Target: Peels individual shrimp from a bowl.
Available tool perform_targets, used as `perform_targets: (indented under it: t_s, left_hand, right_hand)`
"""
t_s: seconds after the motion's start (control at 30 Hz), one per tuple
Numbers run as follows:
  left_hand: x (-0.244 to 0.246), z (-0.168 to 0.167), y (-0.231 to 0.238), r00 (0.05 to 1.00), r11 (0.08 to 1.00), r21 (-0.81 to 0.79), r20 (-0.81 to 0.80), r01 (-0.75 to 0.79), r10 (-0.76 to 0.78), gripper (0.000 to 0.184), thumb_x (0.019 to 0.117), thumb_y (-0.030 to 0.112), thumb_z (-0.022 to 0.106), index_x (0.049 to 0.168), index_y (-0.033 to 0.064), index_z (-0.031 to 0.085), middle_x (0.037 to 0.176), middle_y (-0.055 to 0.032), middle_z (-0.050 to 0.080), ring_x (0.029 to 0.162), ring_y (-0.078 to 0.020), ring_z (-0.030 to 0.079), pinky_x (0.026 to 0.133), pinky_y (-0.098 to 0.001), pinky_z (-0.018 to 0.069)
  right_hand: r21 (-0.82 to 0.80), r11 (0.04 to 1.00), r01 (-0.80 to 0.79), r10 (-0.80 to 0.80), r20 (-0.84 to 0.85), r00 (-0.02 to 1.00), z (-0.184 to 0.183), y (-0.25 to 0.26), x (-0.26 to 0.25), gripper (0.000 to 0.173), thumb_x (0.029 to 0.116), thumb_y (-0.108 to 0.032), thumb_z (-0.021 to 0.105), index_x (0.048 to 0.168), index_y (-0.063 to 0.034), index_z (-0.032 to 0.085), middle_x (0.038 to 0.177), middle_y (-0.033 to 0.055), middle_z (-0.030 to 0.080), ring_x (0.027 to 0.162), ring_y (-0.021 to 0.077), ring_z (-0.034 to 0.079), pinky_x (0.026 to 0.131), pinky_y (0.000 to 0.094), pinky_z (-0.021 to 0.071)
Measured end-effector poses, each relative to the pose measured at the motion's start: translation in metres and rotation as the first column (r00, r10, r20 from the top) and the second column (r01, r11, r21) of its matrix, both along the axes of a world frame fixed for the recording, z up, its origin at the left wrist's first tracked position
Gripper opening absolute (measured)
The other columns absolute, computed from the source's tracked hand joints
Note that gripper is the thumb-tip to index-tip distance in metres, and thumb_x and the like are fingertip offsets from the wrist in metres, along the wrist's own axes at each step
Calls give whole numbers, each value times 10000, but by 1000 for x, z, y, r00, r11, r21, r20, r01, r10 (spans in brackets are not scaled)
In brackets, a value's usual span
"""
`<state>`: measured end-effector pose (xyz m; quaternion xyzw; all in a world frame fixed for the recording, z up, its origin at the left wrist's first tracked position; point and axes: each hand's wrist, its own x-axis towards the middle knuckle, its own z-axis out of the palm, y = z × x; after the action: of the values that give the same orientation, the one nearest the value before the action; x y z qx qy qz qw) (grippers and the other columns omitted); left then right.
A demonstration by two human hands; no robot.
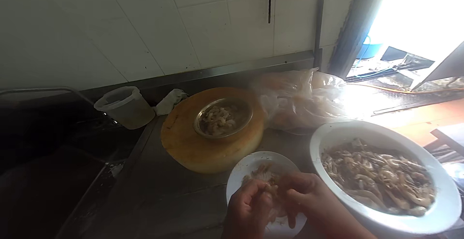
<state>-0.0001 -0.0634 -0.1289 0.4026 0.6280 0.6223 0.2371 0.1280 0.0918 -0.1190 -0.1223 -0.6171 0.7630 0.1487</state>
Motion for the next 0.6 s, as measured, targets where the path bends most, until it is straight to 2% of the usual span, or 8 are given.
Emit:
perform_targets:
  t_s: [0.07,0.13,0.23,0.3,0.37,0.4,0.47,0.6]
  left_hand:
    - [-5,2,-1,980,999,25,196,32,-37,241,1014,144,499,1020,6,697,829,-76,669,719,-167,653,666,-324,580]
    - [-9,5,-2,903,1000,29,429,3,-15,254,995,132,477,989,-4,691,812,-93,652,704,-177,650,668,-338,588]
    - [-11,13,-3,782,999,3,623,-35,25,259,1013,138,495,1013,-38,685,862,-141,674,747,-209,687,699,-367,617]
    - [-7,15,-1,764,999,-18,643,-51,50,271,1033,140,515,1049,-62,696,946,-180,693,824,-240,700,740,-392,622]
    - [-2,15,2,768,995,-29,634,-94,91,266,1030,129,557,1088,-78,713,1024,-211,704,899,-278,709,784,-431,626]
    - [0,13,4,781,992,-28,614,-124,115,262,1026,117,579,1126,-83,714,1067,-224,711,931,-291,720,807,-441,632]
    - [5,10,7,829,985,-22,537,-173,158,249,1010,112,621,1144,-69,727,1124,-214,716,971,-283,721,840,-420,629]
    - [10,5,10,925,978,19,328,-208,191,215,984,137,678,1084,-29,769,1090,-174,711,924,-262,720,803,-382,644]
  right_hand:
    - [-6,1000,10,-10,-11,1000,1,4,3,89,939,-137,653,896,-83,708,758,38,650,563,140,631,504,340,597]
    - [31,999,39,-38,-8,999,2,8,7,139,960,-146,599,893,-86,705,769,42,645,565,148,626,508,344,597]
    - [340,933,118,-121,-14,993,-2,7,7,263,1018,-216,532,908,-103,742,746,9,666,578,120,646,513,304,592]
    - [578,797,176,-179,-52,982,-7,1,3,317,1049,-301,534,865,-148,741,786,-40,646,659,61,624,566,253,548]
    - [675,704,221,-223,-86,971,-8,-9,-3,191,1012,-286,624,984,-161,765,884,-59,696,772,32,665,651,224,586]
    - [672,707,221,-228,-80,970,-7,-13,-6,164,980,-266,683,1083,-154,744,952,-62,721,835,34,701,701,228,629]
    - [620,739,263,-261,-96,961,-8,-22,-12,251,928,-241,771,1139,-121,707,993,-55,736,864,54,731,730,247,661]
    - [666,610,429,-384,-226,895,-14,-27,-18,99,908,-193,764,990,-139,758,915,-58,726,789,22,708,678,197,636]
